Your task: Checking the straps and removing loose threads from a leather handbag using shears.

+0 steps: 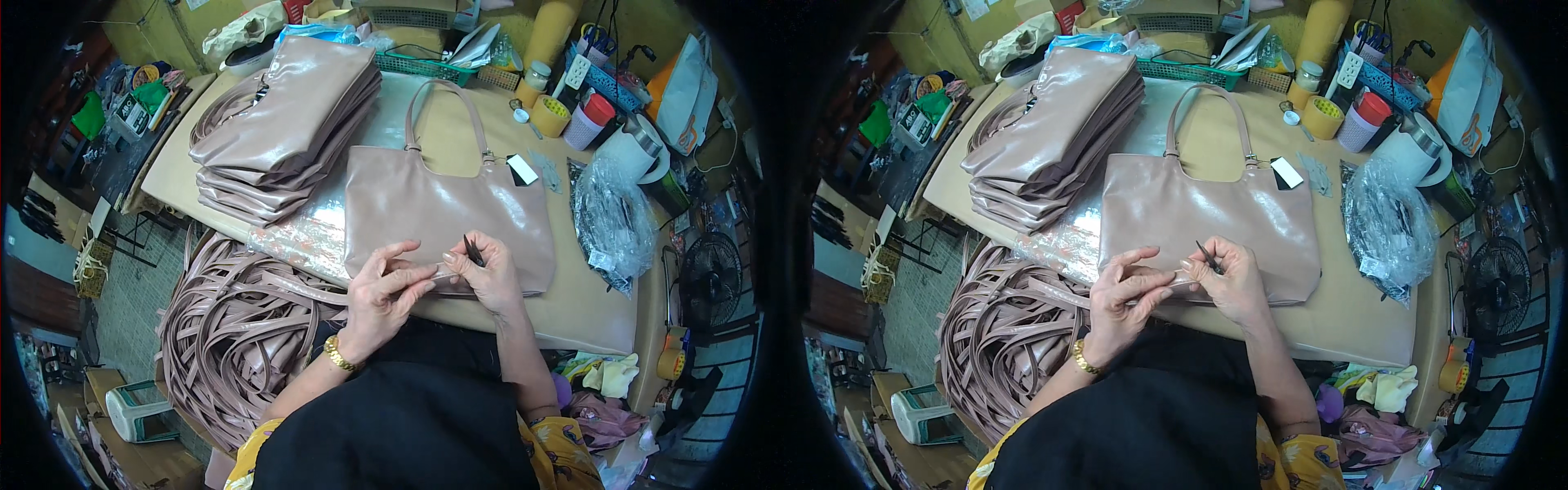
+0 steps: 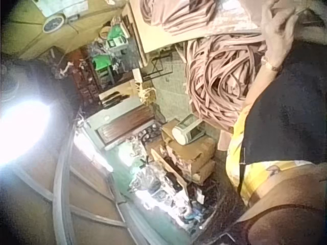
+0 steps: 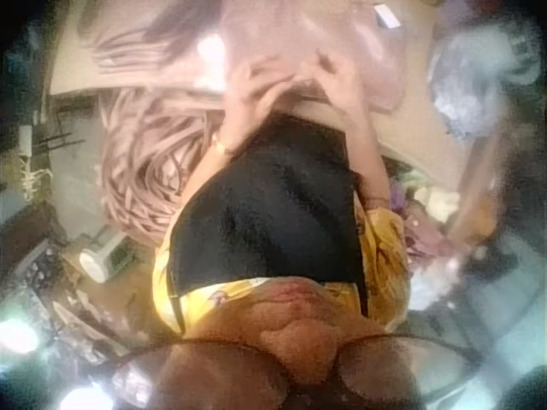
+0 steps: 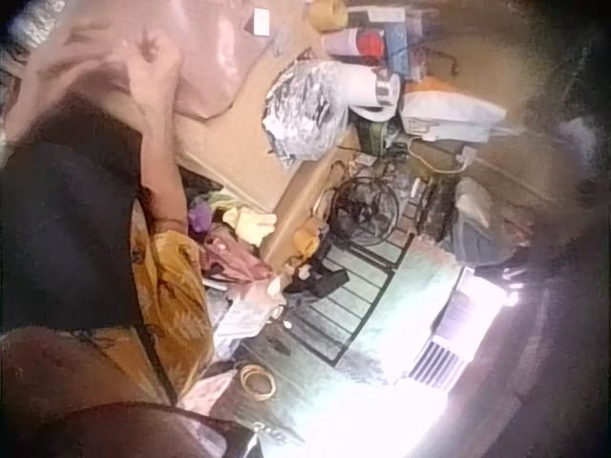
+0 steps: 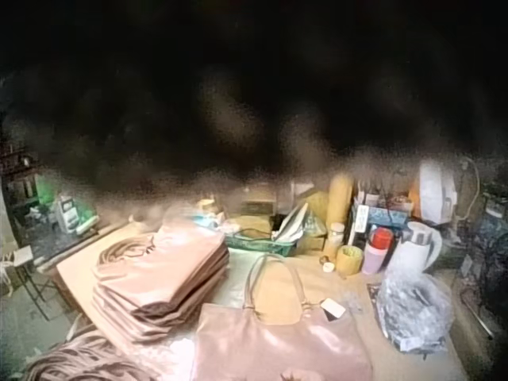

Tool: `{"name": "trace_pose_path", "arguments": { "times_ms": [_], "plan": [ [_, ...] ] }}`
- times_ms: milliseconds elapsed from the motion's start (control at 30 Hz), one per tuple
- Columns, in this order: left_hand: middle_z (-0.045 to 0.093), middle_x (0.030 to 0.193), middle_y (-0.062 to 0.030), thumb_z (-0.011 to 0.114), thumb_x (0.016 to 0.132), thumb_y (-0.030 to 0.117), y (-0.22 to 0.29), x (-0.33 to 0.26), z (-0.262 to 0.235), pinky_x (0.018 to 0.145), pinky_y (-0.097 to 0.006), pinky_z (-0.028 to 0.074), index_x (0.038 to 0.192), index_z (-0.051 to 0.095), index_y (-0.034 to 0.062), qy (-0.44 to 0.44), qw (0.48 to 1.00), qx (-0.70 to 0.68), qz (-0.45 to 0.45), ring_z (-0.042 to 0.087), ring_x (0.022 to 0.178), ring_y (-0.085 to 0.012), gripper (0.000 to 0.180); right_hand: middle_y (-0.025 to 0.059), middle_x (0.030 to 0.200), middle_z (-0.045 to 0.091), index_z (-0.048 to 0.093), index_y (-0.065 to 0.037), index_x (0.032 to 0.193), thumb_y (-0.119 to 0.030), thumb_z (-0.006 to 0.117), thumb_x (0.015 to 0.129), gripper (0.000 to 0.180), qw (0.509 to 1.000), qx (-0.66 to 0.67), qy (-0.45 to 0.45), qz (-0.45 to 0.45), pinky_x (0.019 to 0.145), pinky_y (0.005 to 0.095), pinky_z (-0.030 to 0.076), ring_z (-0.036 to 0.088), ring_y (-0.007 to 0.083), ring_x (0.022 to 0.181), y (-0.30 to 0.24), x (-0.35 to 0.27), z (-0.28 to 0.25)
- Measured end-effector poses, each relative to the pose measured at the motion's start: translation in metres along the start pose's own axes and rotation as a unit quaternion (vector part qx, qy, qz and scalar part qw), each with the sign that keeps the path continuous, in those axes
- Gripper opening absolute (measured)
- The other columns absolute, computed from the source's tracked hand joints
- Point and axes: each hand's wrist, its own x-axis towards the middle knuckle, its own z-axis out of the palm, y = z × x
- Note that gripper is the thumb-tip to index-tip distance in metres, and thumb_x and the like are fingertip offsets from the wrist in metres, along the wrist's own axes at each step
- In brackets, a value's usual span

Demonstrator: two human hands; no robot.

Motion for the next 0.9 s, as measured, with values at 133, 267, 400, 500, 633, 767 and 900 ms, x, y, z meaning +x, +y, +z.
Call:
{"name": "trace_pose_path", "arguments": {
  "times_ms": [133, 267, 400, 500, 633, 767, 900],
  "plan": [
    [0.058, 0.104, -0.0100, 0.073, 0.072, 0.000, -0.007, -0.006, 0.012, 0.067, -0.028, 0.053, 0.088, 0.070, 0.0061, 0.062, 0.995, 0.038, 0.072, 0.062, 0.085, -0.0184, 0.017, 0.0001, 0.070, 0.059, 0.055, -0.003, 0.079, -0.008, 0.066, 0.085, 0.013, 1.000, -0.010, 0.000, -0.026, 0.054, 0.0180, 0.045, 0.054, 0.0035, 0.060, 0.001, 0.000, 0.001],
    [0.052, 0.102, -0.0048, 0.068, 0.082, 0.006, -0.016, -0.004, 0.011, 0.066, -0.023, 0.049, 0.086, 0.065, 0.0016, 0.024, 0.995, -0.096, -0.023, 0.058, 0.078, -0.0120, 0.007, -0.0006, 0.070, 0.058, 0.056, -0.003, 0.081, -0.008, 0.068, 0.084, 0.013, 1.000, -0.022, -0.015, -0.009, 0.054, 0.0180, 0.045, 0.054, 0.0031, 0.061, -0.004, 0.001, -0.002],
    [0.049, 0.104, -0.0027, 0.062, 0.090, 0.013, -0.015, -0.006, 0.013, 0.065, -0.020, 0.045, 0.090, 0.061, -0.0004, -0.038, 0.900, -0.360, -0.244, 0.054, 0.073, -0.0068, 0.013, 0.0017, 0.078, 0.057, 0.059, -0.002, 0.090, -0.009, 0.068, 0.083, 0.014, 0.989, -0.116, 0.056, -0.075, 0.056, 0.0221, 0.048, 0.058, 0.0079, 0.070, -0.006, 0.001, 0.003],
    [0.048, 0.104, -0.0032, 0.061, 0.090, 0.012, -0.019, -0.005, 0.015, 0.063, -0.020, 0.045, 0.091, 0.060, 0.0003, -0.015, 0.919, -0.312, -0.239, 0.054, 0.072, -0.0064, 0.012, 0.0050, 0.083, 0.055, 0.061, -0.004, 0.096, -0.012, 0.070, 0.080, 0.020, 0.936, -0.246, 0.144, -0.206, 0.058, 0.0271, 0.050, 0.061, 0.0143, 0.074, -0.012, -0.006, 0.011],
    [0.048, 0.104, -0.0034, 0.061, 0.089, 0.010, -0.018, -0.005, 0.017, 0.063, -0.019, 0.045, 0.090, 0.061, -0.0004, 0.034, 0.938, -0.284, -0.197, 0.054, 0.072, -0.0060, 0.010, 0.0068, 0.087, 0.052, 0.062, -0.006, 0.093, -0.014, 0.073, 0.074, 0.023, 0.867, -0.420, 0.126, -0.237, 0.055, 0.0348, 0.046, 0.059, 0.0224, 0.067, -0.028, -0.031, 0.018],
    [0.048, 0.104, -0.0050, 0.062, 0.088, 0.008, -0.017, -0.003, 0.021, 0.064, -0.018, 0.046, 0.089, 0.061, -0.0008, 0.063, 0.963, -0.222, -0.139, 0.053, 0.075, -0.0061, 0.009, 0.0066, 0.082, 0.050, 0.057, -0.008, 0.088, -0.013, 0.073, 0.072, 0.022, 0.858, -0.451, 0.110, -0.220, 0.052, 0.0385, 0.045, 0.058, 0.0250, 0.063, -0.030, -0.035, 0.023],
    [0.046, 0.105, -0.0063, 0.061, 0.088, 0.007, -0.015, -0.003, 0.023, 0.064, -0.017, 0.045, 0.088, 0.061, -0.0006, 0.095, 0.970, -0.196, -0.112, 0.050, 0.080, -0.0058, 0.007, 0.0071, 0.079, 0.049, 0.052, -0.008, 0.083, -0.013, 0.073, 0.071, 0.024, 0.860, -0.454, 0.112, -0.205, 0.052, 0.0399, 0.044, 0.058, 0.0257, 0.062, -0.032, -0.035, 0.026]
  ]
}}
